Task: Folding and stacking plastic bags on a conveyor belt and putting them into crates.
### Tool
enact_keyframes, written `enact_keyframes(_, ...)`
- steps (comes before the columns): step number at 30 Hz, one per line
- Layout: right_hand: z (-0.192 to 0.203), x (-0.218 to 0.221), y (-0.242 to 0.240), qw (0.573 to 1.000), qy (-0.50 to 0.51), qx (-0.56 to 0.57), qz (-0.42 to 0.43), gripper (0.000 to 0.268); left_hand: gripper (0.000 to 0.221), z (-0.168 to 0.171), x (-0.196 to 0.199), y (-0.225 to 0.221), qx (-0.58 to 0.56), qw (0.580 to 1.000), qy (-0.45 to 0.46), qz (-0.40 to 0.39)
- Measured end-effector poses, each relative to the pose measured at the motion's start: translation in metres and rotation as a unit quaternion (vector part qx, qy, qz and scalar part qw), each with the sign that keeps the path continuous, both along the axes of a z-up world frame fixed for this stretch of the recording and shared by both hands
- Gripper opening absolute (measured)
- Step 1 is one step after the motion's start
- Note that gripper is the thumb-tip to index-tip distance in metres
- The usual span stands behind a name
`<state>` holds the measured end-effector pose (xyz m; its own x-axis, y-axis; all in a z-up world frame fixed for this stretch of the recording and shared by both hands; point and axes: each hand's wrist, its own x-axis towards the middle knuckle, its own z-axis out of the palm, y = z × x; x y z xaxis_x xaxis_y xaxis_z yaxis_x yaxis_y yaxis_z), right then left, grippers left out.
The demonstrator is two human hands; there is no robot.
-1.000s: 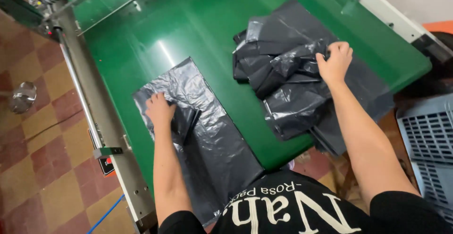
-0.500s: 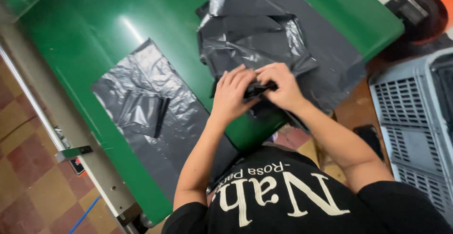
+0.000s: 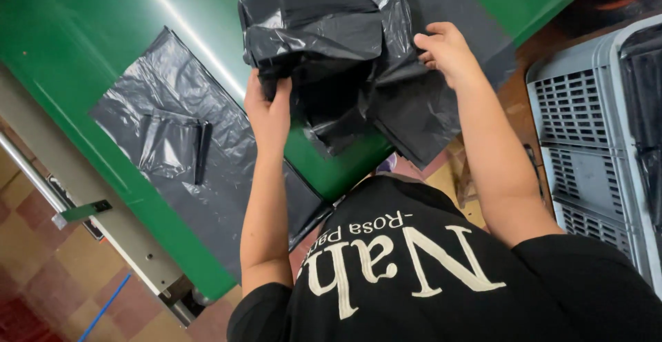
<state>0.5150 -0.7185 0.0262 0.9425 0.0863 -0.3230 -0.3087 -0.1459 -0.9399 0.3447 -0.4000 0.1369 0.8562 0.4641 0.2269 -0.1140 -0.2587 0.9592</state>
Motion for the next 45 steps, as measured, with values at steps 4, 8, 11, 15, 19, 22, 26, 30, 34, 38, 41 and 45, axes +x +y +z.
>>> enact_keyframes(4,0.012,-0.003,0.006,0.980,0.130,0.092,0.121,0.043,0.010,0.022,0.010,-0.007,-0.010,1.000,0.012,0.006)
enact_keyframes(8,0.021,-0.028,0.014,0.966,0.043,0.128,0.222,0.037,0.011,0.030,0.019,-0.013,0.008,1.000,0.025,0.009)
enact_keyframes(11,0.048,-0.051,0.020,0.943,-0.194,0.025,0.270,0.043,0.011,0.039,0.017,-0.022,0.022,1.000,-0.011,0.010)
enact_keyframes(15,0.060,-0.069,0.017,0.917,-0.278,-0.039,0.284,0.040,0.010,0.045,0.004,-0.039,0.054,0.998,-0.023,0.023)
enact_keyframes(19,0.052,-0.096,0.019,0.967,-0.104,0.092,0.213,0.035,0.020,0.056,-0.020,-0.070,0.165,0.986,-0.032,0.021)
enact_keyframes(22,0.024,-0.126,0.021,0.975,0.058,0.151,0.151,0.033,0.039,0.031,-0.046,-0.088,0.286,0.957,-0.023,-0.029)
enact_keyframes(26,0.040,-0.164,0.034,0.904,0.261,0.333,0.056,0.035,0.047,0.020,-0.077,-0.112,0.406,0.903,-0.019,-0.142)
enact_keyframes(30,0.055,-0.181,0.040,0.950,0.046,0.287,0.112,0.033,0.046,0.001,-0.095,-0.114,0.424,0.896,-0.020,-0.128)
enact_keyframes(34,0.099,-0.196,0.048,0.946,-0.258,0.103,0.165,0.043,0.048,0.012,-0.105,-0.102,0.389,0.916,-0.011,-0.097)
enact_keyframes(38,0.167,-0.184,0.074,0.871,-0.323,-0.143,0.342,0.065,0.046,0.023,-0.108,-0.071,0.386,0.918,0.007,-0.094)
enact_keyframes(41,0.186,-0.171,0.115,0.847,-0.413,-0.010,0.336,0.039,0.047,0.054,-0.118,-0.041,0.360,0.929,-0.070,-0.046)
enact_keyframes(45,0.203,-0.152,0.173,0.882,-0.327,0.110,0.321,0.034,0.090,0.106,-0.145,-0.028,0.380,0.914,-0.119,0.072)
